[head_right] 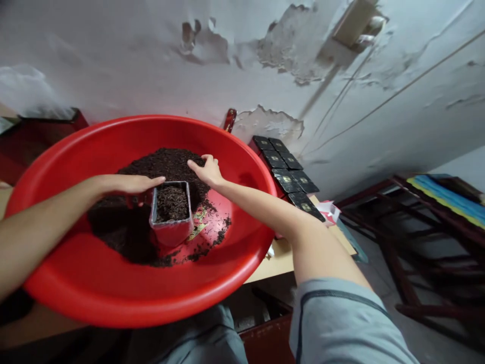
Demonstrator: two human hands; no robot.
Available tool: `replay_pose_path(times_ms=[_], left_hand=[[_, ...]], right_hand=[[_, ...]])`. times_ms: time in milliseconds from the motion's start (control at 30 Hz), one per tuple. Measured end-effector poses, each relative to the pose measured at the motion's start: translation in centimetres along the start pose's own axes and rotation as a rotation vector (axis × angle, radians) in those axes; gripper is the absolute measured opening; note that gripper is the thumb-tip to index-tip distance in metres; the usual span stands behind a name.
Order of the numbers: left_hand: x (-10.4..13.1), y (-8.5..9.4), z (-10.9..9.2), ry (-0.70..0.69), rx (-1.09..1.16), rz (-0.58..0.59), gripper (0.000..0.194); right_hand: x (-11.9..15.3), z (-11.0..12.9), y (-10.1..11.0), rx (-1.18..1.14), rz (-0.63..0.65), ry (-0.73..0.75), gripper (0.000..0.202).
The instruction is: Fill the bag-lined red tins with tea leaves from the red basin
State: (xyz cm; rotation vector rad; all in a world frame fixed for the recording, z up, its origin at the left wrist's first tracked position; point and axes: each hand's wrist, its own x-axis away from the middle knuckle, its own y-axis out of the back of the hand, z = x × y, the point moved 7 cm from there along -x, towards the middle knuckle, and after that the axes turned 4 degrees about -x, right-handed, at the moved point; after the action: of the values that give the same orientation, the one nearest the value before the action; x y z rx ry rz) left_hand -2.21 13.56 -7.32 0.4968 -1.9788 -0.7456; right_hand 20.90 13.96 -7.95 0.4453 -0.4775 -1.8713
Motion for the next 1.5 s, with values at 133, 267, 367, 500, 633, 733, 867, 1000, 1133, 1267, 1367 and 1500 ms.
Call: replay_pose_path(times_ms=[133, 267, 367, 500, 633, 733, 867, 1000, 1133, 1267, 1367, 1500], left_hand=[[-0.1, 0.0, -0.3, -0.016, -0.032, -0.008, 0.085], [0.6, 0.1, -0.7, 0.037, -0.059, -0.007, 0.081], [1.0, 0.4, -1.0, 0.049, -0.129, -0.033, 0.079], [1.1, 0.8, -1.5, 0.007, -0.24, -0.049, 0.075], [0.9, 1.2, -1.6, -0.042, -0.349, -0.089, 0.076], [0.6, 1.5, -1.4, -0.066, -0.347, -0.126, 0.075], [0.3, 2.1, -0.8, -0.072, -0.328, -0.165, 0.076], [0.2, 2.0, 0.3, -0.005, -0.23, -0.133, 0.077], [0.4, 1.9, 1.0, 0.067, -0.147, -0.101, 0.079], [0.7, 1.8, 1.2, 0.133, -0.121, -0.106, 0.078], [1.1, 1.4, 0.9, 0.135, -0.109, -0.099, 0.076], [1.3, 1.2, 0.3, 0.076, -0.137, -0.095, 0.069]], right_hand=[[1.4, -6.8, -2.6, 0.471, 0.2, -0.008, 0.127], [2.5, -10.4, -6.4, 0.564, 0.275, 0.047, 0.12], [0.3, -9.8, -8.4, 0.507, 0.215, 0.109, 0.106], [-2.9, -7.8, -9.6, 0.434, 0.101, 0.237, 0.076], [-4.0, -7.4, -9.9, 0.415, 0.127, 0.297, 0.055], [-4.3, -6.9, -9.5, 0.398, 0.137, 0.308, 0.053], [-5.1, -5.0, -8.5, 0.348, 0.129, 0.291, 0.051], [-5.9, -2.1, -6.6, 0.236, 0.073, 0.243, 0.038], [-3.8, 1.0, -4.8, -0.01, 0.049, 0.168, 0.029], [1.7, 4.0, -3.4, -0.657, 0.132, 0.104, 0.044], [5.9, 5.9, -2.2, -0.828, 0.102, 0.142, 0.047], [8.9, 6.8, -1.8, -0.841, 0.041, 0.185, 0.047]])
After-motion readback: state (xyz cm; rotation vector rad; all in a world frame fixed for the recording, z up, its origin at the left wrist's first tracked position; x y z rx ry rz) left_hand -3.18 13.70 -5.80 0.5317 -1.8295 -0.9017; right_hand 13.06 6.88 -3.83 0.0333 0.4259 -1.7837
